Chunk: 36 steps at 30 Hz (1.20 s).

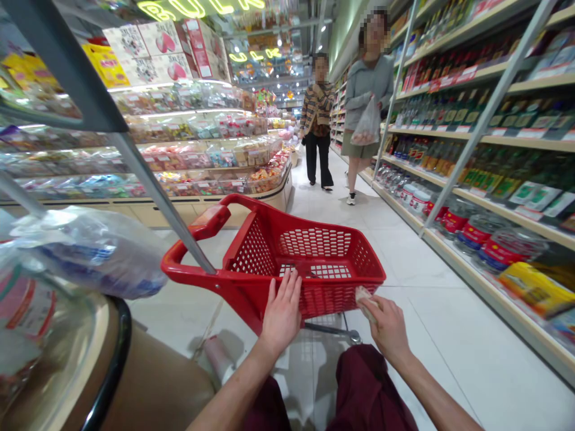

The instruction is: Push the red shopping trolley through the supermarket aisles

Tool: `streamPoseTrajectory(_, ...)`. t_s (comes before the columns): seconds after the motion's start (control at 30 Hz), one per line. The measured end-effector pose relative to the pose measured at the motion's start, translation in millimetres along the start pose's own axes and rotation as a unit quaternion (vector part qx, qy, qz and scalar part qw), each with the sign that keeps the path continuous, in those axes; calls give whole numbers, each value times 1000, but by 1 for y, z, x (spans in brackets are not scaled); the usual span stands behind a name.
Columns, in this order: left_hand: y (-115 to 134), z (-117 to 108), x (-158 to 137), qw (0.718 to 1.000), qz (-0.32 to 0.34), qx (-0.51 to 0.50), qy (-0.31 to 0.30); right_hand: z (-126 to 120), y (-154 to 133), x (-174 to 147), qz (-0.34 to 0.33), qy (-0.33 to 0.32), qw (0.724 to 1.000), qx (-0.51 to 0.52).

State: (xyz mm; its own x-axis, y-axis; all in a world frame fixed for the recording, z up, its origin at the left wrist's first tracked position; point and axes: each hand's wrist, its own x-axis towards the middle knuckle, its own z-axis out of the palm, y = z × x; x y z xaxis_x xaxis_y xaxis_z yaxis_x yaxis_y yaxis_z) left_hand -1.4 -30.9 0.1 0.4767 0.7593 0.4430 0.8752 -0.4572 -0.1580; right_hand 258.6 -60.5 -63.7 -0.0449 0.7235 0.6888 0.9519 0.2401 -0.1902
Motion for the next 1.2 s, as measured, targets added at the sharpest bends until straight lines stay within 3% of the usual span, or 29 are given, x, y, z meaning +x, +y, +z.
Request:
streamPoseTrajectory(0.1, -6, -7, -1, 999, -32, -4, 8, 5, -27, 12, -15, 48, 998, 48)
streamPoseTrajectory(0.3, -15, -10, -15, 999, -33, -13, 9, 19, -70, 19, -73, -4, 992, 99)
streamPoseTrajectory(0.47, -26, -18, -29, 998, -51, 4, 25, 16, -96, 41, -88, 54, 986, 134)
streamPoseTrajectory(0.63, -40, -27, -44, 997, -69, 10, 29, 18, -128, 46, -113, -48, 980, 159)
streamPoseTrajectory(0.83, -60, -35, -69, 990, -127, 18, 59, 25, -175, 65, -142, 3, 967, 213)
streamPoseTrajectory(1.0, -72, -32, -91, 985, -162, 31, 47, 35, -205, 57, -164, -70, 962, 205)
streamPoseTrajectory(1.2, -81, -29, -97, 978, -201, 17, 56, 23, -239, 78, -167, 9, 947, 273)
